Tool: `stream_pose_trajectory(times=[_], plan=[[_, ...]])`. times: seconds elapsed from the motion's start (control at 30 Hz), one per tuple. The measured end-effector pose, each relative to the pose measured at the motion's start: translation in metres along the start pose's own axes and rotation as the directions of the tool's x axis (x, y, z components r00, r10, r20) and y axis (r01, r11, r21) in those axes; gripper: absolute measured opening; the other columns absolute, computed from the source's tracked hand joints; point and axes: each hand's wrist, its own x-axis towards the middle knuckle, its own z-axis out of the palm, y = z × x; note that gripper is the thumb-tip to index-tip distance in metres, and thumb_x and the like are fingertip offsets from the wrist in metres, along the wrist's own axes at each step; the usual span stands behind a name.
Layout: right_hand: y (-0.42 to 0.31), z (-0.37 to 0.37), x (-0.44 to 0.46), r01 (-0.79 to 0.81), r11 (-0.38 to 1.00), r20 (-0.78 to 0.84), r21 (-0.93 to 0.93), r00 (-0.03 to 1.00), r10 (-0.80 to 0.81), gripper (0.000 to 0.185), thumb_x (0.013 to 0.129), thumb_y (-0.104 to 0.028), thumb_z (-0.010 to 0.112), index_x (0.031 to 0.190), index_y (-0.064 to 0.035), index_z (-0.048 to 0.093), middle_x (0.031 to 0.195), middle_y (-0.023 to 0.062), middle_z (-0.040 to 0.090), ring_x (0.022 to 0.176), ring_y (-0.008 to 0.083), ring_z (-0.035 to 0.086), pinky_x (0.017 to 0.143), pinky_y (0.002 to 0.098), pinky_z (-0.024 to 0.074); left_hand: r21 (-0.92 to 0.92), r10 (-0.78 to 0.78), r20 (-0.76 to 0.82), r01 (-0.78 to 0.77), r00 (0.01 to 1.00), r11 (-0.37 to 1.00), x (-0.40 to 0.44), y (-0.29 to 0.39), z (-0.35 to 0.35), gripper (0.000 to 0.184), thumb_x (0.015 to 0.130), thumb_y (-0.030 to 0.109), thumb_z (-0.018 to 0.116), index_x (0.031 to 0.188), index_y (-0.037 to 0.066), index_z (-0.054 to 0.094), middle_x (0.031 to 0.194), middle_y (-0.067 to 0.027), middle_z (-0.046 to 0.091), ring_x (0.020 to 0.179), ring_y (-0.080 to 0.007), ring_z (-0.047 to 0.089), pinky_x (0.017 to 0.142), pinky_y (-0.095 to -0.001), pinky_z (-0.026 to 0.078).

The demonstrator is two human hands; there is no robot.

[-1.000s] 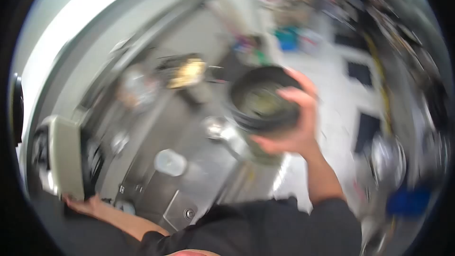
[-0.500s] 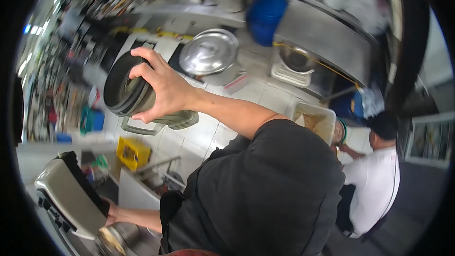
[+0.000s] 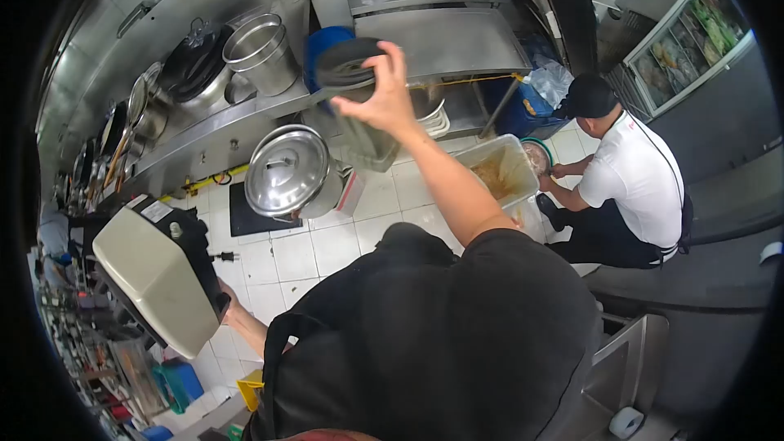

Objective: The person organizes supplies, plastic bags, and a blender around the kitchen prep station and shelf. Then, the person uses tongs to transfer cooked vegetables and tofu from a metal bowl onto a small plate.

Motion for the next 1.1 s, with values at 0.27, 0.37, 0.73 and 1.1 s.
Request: stream_pose_trajectory(times=[0.27, 0.37, 0.73, 1.1], plan=[[0.179, -0.005, 0.069, -0.119, 0.936, -0.227, -0.333, 0.973, 0.043, 0.074, 0.061, -0.04, 0.095, 0.108, -0.0021, 0.052, 0.141, 0.0247, 0.038, 0.124, 0.0463, 0.045, 0.103, 0.0528, 0.0434, 0.05, -0.154, -0.02, 0.155, 0.988, 0.987, 0.069, -0.111, 0.0, 0.046, 0.089, 0.037, 0.069, 0.119, 0.003, 0.067, 0.125, -0.0118, 0.068, 0.115, -0.0267, 0.064, 0.098, -0.0503, 0.051], [0.265, -0.005, 0.108, -0.147, 0.875, -0.261, -0.461, 0.965, 0.025, 0.076, 0.061, -0.043, 0.095, 0.108, -0.0011, 0.053, 0.141, 0.0255, 0.038, 0.124, 0.0478, 0.044, 0.103, 0.0537, 0.0432, 0.106, -0.195, -0.044, 0.198, 0.98, 0.974, 0.084, -0.156, 0.002, 0.046, 0.089, 0.037, 0.068, 0.12, 0.004, 0.067, 0.127, -0.0114, 0.067, 0.116, -0.0262, 0.063, 0.099, -0.0499, 0.051], [0.446, -0.026, 0.189, -0.184, 0.815, -0.268, -0.549, 0.963, 0.037, 0.068, 0.069, -0.04, 0.093, 0.109, -0.0002, 0.056, 0.139, 0.0253, 0.044, 0.128, 0.0508, 0.039, 0.102, 0.0598, 0.0415, 0.351, -0.533, -0.288, 0.606, 0.795, 0.714, 0.094, -0.343, 0.061, 0.048, 0.091, 0.039, 0.067, 0.124, 0.005, 0.065, 0.133, -0.0101, 0.064, 0.121, -0.0242, 0.06, 0.102, -0.0485, 0.05], [0.361, 0.059, 0.167, -0.888, 0.047, 0.858, 0.457, 0.454, 0.24, 0.081, 0.098, -0.068, 0.046, 0.157, -0.0116, 0.036, 0.158, 0.0112, 0.043, 0.143, 0.0317, 0.042, 0.119, 0.0466, 0.0329, 0.328, -0.883, -0.371, 0.93, 0.289, 0.166, 0.092, -0.598, 0.119, 0.05, 0.093, 0.041, 0.065, 0.128, 0.005, 0.064, 0.139, -0.0089, 0.061, 0.126, -0.0223, 0.058, 0.105, -0.0471, 0.048]])
